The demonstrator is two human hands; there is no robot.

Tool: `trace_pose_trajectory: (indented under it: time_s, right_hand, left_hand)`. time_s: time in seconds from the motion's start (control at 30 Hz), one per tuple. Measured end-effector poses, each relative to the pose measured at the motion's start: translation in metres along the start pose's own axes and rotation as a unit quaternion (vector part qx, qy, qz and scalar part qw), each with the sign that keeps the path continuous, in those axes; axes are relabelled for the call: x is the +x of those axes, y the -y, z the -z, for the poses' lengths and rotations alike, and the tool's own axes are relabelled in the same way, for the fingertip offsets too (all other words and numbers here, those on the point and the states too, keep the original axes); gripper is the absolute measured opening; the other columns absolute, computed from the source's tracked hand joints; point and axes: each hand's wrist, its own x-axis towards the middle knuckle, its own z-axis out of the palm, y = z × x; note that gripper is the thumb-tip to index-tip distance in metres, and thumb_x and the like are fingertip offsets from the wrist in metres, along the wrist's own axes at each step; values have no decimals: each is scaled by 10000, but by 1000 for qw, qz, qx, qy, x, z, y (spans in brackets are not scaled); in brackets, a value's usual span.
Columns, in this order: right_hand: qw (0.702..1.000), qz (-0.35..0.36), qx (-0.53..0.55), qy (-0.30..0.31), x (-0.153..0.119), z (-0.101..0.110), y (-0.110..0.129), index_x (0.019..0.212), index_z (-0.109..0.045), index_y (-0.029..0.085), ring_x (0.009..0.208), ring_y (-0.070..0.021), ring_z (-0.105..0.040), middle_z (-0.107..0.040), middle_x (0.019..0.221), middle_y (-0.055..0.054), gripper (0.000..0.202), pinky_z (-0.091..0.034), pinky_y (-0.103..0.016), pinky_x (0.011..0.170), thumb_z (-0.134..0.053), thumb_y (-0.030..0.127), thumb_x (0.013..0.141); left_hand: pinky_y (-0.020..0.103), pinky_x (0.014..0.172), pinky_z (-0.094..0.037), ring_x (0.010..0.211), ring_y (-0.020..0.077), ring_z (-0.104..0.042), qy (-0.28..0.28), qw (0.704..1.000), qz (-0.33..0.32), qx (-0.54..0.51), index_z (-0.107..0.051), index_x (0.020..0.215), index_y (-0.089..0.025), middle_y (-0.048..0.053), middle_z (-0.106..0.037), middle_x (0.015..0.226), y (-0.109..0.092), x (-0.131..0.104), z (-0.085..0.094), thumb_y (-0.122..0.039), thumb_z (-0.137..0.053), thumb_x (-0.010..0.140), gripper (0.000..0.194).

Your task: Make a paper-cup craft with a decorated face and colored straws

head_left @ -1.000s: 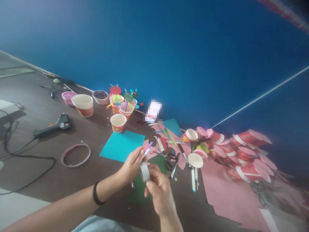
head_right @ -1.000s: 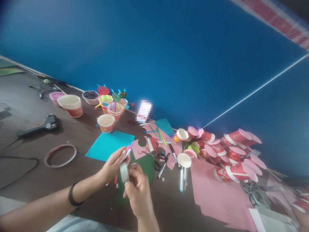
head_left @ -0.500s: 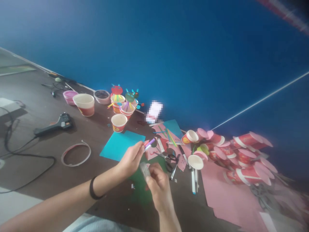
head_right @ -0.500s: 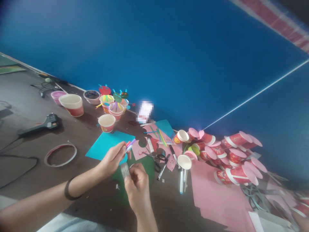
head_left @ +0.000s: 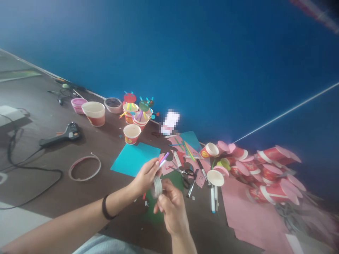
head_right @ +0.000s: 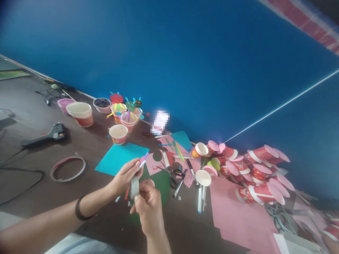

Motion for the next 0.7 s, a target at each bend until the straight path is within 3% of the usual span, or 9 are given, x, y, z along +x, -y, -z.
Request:
trace_pose_trajectory:
  time_s: [0.17, 0.33, 0.53, 0.7]
  right_hand:
    - [1000, 2, -10, -7, 0, -5, 4, 787, -659, 165, 497, -45, -429, -462, 787, 10, 190, -426, -160, 407, -511, 105, 685]
    - [1000, 19, 0, -16, 1, -2, 2, 805, -639, 173, 471, -37, -438, -472, 802, 15, 94, -425, -180, 417, -569, 226, 770]
    - [998, 3, 48, -29, 2, 2, -3, 796, -673, 173, 480, -50, -458, -497, 821, 9, 165, -428, -205, 440, -515, 184, 751]
    - [998, 2, 69, -16, 2, 0, -2, 717, -675, 161, 492, -56, -464, -507, 836, 0, 186, -420, -208, 451, -489, 152, 710]
  left_hand:
    - [199, 455, -272, 485, 70, -345, -23, 994, 53, -89, -448, 655, -170, -52, -400, 568, 0, 0, -1, -443, -518, 808, 321]
    - [195, 419, -253, 415, 64, -351, -39, 977, 127, -168, -471, 674, -167, -66, -396, 519, 4, -5, -5, -366, -542, 772, 233]
    - [191, 418, -273, 412, 50, -352, -41, 989, 68, -127, -456, 666, -172, -73, -392, 551, 10, -6, -6, -446, -504, 831, 323]
    - [187, 411, -264, 420, 51, -341, -39, 990, 61, -118, -443, 655, -173, -70, -380, 554, 10, -5, -4, -447, -487, 843, 335]
